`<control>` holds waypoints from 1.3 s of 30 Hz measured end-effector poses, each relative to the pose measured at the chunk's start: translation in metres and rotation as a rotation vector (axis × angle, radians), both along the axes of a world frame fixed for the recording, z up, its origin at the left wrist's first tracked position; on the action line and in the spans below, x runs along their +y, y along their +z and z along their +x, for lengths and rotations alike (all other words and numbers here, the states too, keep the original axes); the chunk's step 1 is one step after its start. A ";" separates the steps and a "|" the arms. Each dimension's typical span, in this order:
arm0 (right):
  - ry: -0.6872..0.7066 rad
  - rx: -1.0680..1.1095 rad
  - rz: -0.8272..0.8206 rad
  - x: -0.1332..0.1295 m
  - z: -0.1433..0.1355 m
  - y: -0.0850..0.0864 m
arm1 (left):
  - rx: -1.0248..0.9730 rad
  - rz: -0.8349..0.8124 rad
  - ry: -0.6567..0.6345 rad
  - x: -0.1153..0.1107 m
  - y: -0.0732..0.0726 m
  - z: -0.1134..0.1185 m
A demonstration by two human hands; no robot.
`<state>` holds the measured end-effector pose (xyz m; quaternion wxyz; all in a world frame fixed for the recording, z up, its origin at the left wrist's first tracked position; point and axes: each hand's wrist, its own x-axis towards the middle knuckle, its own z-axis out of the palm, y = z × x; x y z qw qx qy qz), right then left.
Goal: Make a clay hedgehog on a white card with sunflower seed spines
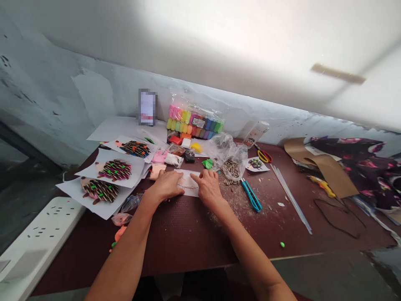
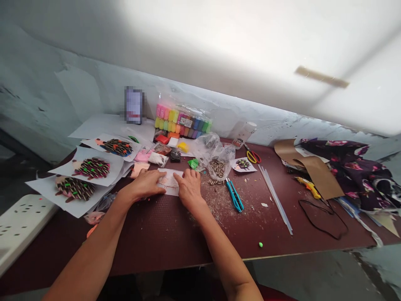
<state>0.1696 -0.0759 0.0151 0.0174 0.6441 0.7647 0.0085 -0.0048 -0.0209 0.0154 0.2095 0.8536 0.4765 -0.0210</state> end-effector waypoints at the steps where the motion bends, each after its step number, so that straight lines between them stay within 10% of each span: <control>1: -0.030 -0.004 0.005 -0.001 0.002 0.001 | 0.007 -0.004 -0.002 0.000 0.000 0.000; 27: -0.144 0.047 -0.003 -0.025 0.021 0.000 | -0.394 0.127 0.268 0.006 0.012 -0.003; 39: -0.145 0.003 -0.060 -0.025 0.016 -0.001 | -0.379 0.137 0.101 0.004 -0.007 0.014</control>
